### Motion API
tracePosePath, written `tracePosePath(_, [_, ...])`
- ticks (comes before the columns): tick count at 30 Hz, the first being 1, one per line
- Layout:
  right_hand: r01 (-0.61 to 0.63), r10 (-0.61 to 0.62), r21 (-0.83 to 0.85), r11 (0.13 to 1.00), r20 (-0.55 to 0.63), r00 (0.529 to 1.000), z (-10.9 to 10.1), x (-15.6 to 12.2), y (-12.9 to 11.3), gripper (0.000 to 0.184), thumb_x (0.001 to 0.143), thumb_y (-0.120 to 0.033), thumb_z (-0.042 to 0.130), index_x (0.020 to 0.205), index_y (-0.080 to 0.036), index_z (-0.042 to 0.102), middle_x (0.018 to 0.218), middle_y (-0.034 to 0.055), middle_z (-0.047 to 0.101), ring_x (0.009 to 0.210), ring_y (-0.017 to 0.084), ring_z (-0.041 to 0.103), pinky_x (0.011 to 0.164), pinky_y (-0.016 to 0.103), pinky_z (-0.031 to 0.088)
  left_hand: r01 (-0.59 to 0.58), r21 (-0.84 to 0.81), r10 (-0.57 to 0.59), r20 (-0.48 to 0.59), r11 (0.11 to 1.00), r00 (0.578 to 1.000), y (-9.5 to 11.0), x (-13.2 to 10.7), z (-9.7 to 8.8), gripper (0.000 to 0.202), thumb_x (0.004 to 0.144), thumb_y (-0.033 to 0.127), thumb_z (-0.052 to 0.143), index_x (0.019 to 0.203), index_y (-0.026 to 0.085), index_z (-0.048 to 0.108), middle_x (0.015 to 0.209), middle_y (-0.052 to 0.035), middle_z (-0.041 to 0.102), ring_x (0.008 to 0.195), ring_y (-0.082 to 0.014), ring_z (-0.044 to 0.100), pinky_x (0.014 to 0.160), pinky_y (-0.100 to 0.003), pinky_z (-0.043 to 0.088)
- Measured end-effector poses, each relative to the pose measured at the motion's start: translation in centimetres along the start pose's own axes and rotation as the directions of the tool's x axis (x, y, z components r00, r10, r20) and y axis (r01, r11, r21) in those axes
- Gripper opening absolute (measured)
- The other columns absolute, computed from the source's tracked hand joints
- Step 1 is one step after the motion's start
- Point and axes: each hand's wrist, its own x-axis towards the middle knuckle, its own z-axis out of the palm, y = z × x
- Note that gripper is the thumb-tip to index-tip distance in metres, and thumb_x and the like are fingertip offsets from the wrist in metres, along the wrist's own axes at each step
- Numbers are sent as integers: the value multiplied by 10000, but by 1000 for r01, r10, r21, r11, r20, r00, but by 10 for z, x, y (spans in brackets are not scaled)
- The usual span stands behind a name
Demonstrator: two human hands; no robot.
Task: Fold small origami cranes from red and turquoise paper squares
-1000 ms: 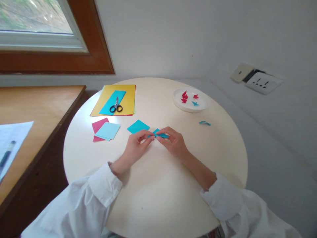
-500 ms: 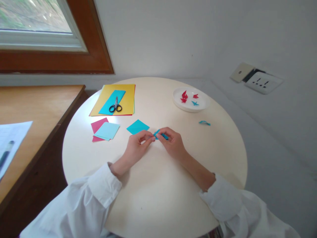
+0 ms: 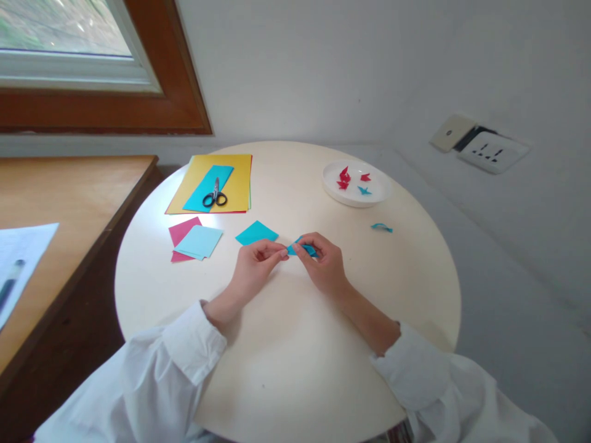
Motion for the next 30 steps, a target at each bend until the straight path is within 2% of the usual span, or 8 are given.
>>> tracePosePath(11, [29,-31,-77,997,-25,999,4,0,-2,117,789,-268,559,692,-207,535,686,7,587,648,137,536,610,272,447,60,-79,-60,2,995,998,2,0,1,156,625,291,741,634,147,684,713,-35,699,674,-142,608,657,-272,472])
tracePosePath(16, [64,-68,-117,991,-32,997,3,0,-5,122,802,-267,545,696,-211,531,698,10,587,655,142,539,622,275,449,159,-234,-160,18,959,987,2,-1,2,187,595,278,777,647,133,671,675,-24,679,685,-146,628,744,-310,497])
tracePosePath(20, [69,-78,-127,989,-66,995,0,0,-2,124,811,-269,548,706,-205,534,713,14,582,661,143,542,626,277,445,220,-358,-224,31,908,974,2,-1,2,207,592,273,791,643,125,656,644,-17,669,696,-139,645,784,-298,499])
tracePosePath(25, [123,-134,-140,983,-77,988,-1,1,2,109,812,-248,554,717,-199,537,711,5,576,656,131,539,616,268,442,238,-434,-210,111,869,971,5,-1,1,226,599,257,801,701,138,639,694,7,656,713,-121,643,787,-294,517])
tracePosePath(30, [208,-219,-153,966,-53,974,1,1,2,99,816,-220,554,721,-200,536,716,3,572,665,128,545,610,264,445,204,-366,-164,139,908,977,3,-1,2,213,627,279,786,694,143,637,641,25,617,644,-100,610,730,-270,514])
